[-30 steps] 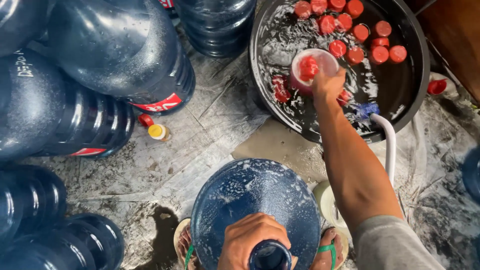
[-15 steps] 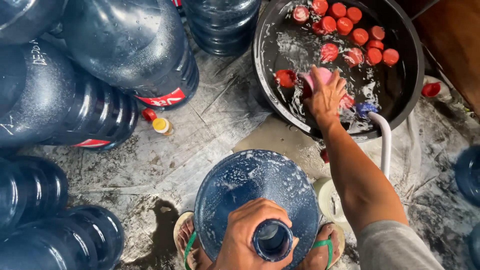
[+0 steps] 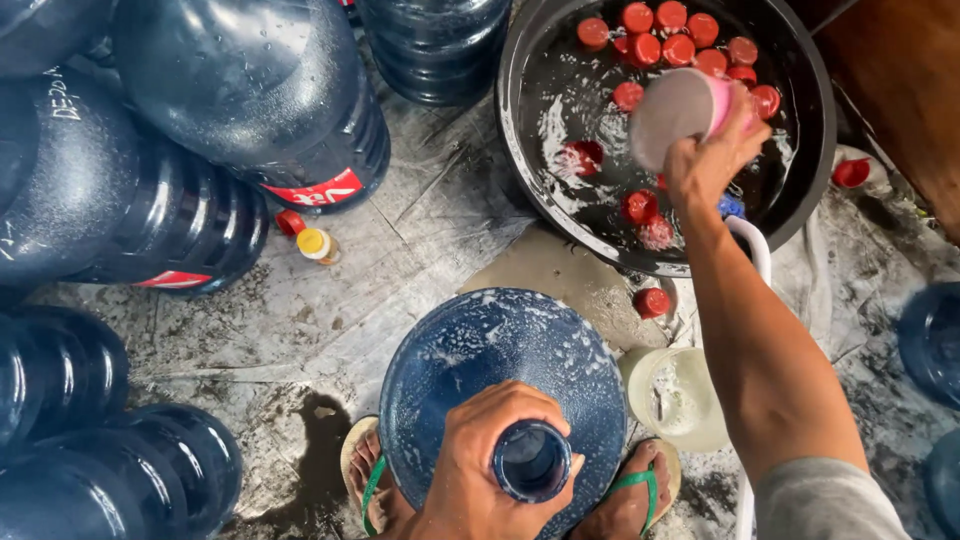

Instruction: The person scrubs the exterior of a large blue water jug with a soapy sponge, then rinses it with water from a pink cup and a white hose. The person works among many similar jugs and red caps in a basin.

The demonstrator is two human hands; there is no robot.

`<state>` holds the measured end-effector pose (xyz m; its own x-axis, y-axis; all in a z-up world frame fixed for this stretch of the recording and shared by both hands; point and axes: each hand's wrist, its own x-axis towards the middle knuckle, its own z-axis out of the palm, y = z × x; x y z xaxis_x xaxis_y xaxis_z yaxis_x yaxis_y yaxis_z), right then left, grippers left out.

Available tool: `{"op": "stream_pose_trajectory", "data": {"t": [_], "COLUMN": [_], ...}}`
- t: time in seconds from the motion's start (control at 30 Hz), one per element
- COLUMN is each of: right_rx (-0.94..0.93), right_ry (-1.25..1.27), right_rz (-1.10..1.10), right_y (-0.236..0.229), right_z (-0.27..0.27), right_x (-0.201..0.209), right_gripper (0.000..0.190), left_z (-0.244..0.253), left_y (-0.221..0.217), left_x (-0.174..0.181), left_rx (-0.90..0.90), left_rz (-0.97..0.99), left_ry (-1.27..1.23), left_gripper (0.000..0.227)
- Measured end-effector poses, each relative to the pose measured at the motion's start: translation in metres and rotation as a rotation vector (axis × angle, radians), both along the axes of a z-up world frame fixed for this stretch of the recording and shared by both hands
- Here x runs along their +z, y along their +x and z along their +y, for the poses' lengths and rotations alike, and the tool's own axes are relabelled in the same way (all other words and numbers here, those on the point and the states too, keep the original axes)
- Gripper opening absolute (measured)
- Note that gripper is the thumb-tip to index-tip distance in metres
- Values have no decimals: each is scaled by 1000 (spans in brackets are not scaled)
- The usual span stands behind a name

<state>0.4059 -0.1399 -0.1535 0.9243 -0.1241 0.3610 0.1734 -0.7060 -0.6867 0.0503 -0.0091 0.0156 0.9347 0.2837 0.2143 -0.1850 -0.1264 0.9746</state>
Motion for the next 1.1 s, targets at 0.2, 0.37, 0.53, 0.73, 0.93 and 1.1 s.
{"op": "stream_pose_trajectory", "data": {"t": [0.2, 0.37, 0.53, 0.73, 0.93, 1.1], "right_rx": [87, 51, 75, 17, 247, 444], "right_ry": [129, 220, 268, 18, -514, -940], "right_rz": [402, 468, 542, 602, 493, -180], "right_y": [0, 11, 5, -8, -43, -48], "right_z": [25, 23, 17, 4, -9, -26], "right_x": [-25, -46, -47, -29, 9, 22], "right_gripper": [77, 80, 80, 63, 81, 104], "left_z": [1, 3, 6, 5, -1, -4], "left_y": [6, 8, 5, 0, -7, -12], "left_x": [4, 4, 0, 1, -8, -6], "left_rx": [11, 22, 1, -16, -19, -16], "left_rz": [-35, -11, -48, -56, -83, -57], "left_ry": [21, 15, 27, 46, 64, 28], "left_gripper": [15, 14, 16, 17, 20, 19]}}
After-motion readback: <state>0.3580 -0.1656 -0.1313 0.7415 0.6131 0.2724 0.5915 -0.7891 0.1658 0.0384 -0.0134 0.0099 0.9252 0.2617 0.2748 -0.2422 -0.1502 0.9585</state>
